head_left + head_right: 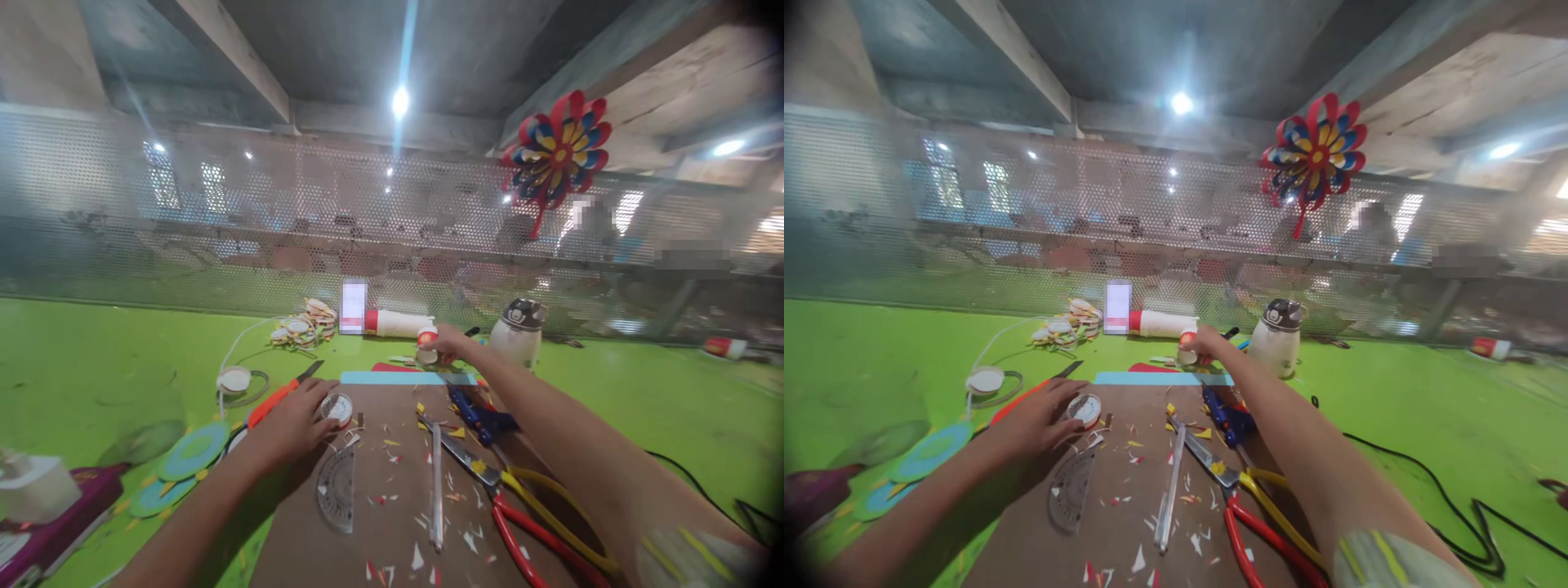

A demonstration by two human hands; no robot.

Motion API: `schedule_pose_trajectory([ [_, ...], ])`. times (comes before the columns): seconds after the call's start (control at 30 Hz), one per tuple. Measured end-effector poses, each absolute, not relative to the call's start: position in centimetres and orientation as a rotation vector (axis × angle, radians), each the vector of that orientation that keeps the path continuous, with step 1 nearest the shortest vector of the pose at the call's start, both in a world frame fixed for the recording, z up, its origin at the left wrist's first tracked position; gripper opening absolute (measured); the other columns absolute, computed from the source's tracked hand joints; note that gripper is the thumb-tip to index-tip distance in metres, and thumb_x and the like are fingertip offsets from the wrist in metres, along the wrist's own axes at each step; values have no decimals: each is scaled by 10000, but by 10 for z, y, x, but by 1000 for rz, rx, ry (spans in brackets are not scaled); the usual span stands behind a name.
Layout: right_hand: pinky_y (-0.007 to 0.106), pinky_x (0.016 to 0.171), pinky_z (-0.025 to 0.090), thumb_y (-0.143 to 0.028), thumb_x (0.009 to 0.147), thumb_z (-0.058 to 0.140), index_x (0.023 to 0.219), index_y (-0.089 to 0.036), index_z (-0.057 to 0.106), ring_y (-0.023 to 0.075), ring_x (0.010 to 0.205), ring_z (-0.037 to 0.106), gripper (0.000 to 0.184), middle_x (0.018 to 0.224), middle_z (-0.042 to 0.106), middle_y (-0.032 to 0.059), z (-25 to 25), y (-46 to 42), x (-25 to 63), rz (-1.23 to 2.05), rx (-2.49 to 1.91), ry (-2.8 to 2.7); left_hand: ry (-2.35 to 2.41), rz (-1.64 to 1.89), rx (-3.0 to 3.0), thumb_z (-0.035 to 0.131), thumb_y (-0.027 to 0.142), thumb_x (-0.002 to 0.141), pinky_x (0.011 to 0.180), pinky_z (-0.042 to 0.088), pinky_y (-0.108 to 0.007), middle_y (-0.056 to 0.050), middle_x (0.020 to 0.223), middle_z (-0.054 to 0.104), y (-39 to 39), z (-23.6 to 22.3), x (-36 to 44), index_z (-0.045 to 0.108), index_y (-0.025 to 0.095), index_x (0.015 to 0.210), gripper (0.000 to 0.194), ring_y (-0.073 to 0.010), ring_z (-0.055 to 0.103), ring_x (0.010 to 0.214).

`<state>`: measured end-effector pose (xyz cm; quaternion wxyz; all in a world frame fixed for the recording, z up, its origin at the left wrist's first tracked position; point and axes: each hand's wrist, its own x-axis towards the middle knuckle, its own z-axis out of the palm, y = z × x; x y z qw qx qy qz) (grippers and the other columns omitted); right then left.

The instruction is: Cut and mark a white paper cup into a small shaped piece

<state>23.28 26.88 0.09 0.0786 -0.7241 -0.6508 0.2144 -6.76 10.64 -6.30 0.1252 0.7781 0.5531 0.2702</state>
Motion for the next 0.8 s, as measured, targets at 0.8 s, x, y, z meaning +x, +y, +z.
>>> schedule_pose_trajectory([
  [0.8, 372, 633, 533, -422, 788, 703, 1461, -183, 301, 210, 639, 657, 820, 935, 712, 99, 1, 33, 169, 103, -1040, -1847, 389, 1251, 1078, 702, 286, 825, 897, 502, -370, -137, 1096, 704, 36, -13, 12, 675, 141, 1068, 285, -243, 665, 991],
])
